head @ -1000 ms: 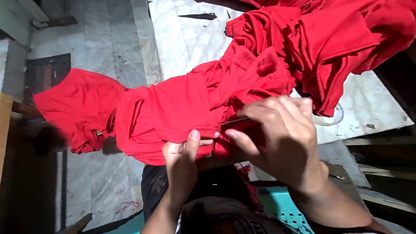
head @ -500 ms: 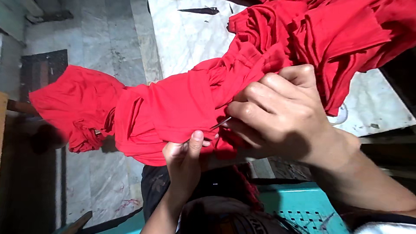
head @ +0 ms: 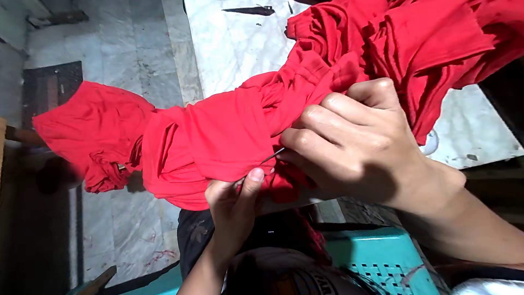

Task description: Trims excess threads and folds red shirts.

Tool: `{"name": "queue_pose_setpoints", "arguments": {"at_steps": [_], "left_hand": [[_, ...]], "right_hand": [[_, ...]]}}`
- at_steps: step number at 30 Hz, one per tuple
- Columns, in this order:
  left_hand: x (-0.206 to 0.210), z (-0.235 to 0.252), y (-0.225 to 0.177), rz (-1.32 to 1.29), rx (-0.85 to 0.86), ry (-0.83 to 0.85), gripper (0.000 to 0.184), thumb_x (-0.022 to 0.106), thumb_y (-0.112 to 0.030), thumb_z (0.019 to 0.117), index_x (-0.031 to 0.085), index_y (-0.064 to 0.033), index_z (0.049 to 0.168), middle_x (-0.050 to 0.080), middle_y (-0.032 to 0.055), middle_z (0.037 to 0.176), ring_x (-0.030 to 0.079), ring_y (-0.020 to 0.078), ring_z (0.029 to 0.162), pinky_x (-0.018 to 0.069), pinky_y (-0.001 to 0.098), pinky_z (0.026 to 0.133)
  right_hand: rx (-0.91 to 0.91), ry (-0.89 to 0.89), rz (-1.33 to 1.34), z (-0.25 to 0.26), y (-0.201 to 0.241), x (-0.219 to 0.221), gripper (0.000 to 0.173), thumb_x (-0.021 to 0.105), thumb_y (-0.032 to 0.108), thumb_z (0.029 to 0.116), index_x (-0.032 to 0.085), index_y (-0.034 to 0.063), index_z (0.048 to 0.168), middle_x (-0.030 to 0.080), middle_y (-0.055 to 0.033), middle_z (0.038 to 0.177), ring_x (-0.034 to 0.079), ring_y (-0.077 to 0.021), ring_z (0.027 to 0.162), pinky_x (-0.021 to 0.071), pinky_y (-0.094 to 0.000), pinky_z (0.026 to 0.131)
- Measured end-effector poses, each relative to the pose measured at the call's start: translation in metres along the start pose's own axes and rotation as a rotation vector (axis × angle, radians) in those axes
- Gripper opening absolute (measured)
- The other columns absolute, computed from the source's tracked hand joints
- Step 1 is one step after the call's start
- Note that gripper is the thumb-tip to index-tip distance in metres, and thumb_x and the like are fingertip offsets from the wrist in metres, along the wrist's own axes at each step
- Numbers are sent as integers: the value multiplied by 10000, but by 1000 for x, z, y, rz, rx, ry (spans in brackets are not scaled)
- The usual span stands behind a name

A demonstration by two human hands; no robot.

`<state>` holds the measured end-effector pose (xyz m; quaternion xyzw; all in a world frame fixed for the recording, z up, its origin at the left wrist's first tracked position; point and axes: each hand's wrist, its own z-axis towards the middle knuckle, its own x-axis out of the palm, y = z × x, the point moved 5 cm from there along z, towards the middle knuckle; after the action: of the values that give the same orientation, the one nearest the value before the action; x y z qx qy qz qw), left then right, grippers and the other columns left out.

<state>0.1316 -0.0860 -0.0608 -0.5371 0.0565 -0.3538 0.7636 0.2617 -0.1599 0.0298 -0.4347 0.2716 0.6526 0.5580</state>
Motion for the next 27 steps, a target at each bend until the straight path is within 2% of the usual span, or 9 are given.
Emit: {"name": "queue_pose_setpoints", "arguments": {"at_steps": [3,8,15,19,27], "left_hand": [[0,-1,0,-26,14,4,154,610,-186,1017,759,-222,1006,745,-124,908,688,-26,814,586,179,746],[-1,-1,2,-3,12,4,155,599,-209,1022,737,-216,950,728,-128,852,680,-34,775,580,168,726],[-1,-1,3,14,25,-18,152,616,-152,1002,746,-192,933,731,-115,855,680,-23,785,577,177,729],[-2,0,3,35,14,-28,167,610,-109,988,745,-177,918,735,-112,840,688,-18,784,583,183,729],[-1,-1,3,34,-12,-35,173,618,-100,981,742,-181,892,729,-116,824,685,-18,770,584,183,721]], "right_hand": [[7,0,-1,0,1,1,158,557,149,997,652,35,941,537,-107,779,494,-285,739,326,-476,787],[7,14,109,-1,-1,6,208,540,195,1005,655,38,930,567,-88,773,519,-261,741,342,-463,771],[35,102,205,-6,-6,16,225,511,211,989,666,47,989,609,-77,837,569,-250,802,375,-444,755],[15,148,193,-6,-5,20,221,474,204,1009,638,71,944,605,-53,816,582,-231,778,382,-418,701],[-19,147,198,-7,-4,18,192,510,190,995,650,67,951,596,-62,813,573,-235,766,379,-417,707]]}}
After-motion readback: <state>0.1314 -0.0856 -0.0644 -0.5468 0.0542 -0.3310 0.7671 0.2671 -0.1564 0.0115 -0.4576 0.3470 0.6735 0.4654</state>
